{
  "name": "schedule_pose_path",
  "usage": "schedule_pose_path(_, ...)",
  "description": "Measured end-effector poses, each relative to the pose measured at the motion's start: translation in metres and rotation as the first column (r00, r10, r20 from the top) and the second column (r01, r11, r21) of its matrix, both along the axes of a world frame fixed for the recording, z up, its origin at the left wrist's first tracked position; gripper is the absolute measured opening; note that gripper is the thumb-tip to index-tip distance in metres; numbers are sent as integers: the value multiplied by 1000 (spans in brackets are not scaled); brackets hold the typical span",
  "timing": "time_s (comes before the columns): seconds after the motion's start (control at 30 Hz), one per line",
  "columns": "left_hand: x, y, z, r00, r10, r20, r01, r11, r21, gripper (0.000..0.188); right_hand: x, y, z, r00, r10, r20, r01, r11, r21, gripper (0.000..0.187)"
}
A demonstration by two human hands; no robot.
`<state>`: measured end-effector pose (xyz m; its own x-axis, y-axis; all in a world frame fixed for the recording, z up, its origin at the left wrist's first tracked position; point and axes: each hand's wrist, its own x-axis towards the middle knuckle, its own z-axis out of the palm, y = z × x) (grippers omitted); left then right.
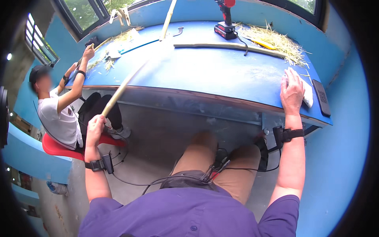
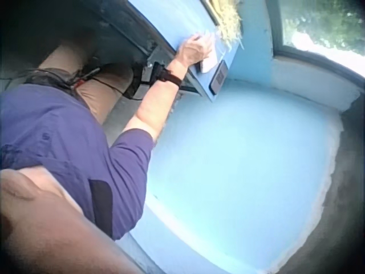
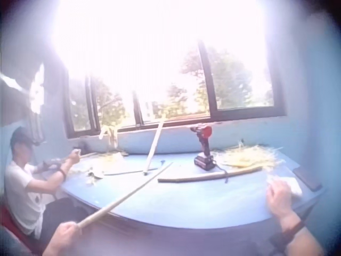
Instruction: Wiping a bamboo pole with a paper towel and then retrieving tape from a bag.
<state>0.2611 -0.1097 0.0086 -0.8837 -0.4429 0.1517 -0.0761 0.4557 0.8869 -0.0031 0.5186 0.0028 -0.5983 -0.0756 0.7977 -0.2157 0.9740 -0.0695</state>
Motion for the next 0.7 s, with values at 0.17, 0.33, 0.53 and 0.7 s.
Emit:
schedule_pose_path(0.17,25,-6,-4,997,71,23,-70,997,-35,34,-5,5,-7,1000,8,-1,-8,1000,-29,29)
schedule_pose_path(0.33,41,-10,-9,995,87,38,-88,995,38,36,-5,5,-7,1000,12,-6,-13,999,-44,29)
schedule_pose_path(0.53,63,-7,-8,989,137,63,-142,986,83,36,-6,7,-9,999,29,-24,-31,997,-75,28)
schedule_pose_path(0.7,77,-5,-20,985,112,131,-130,982,138,35,-1,4,-5,999,32,-20,-33,995,-90,29)
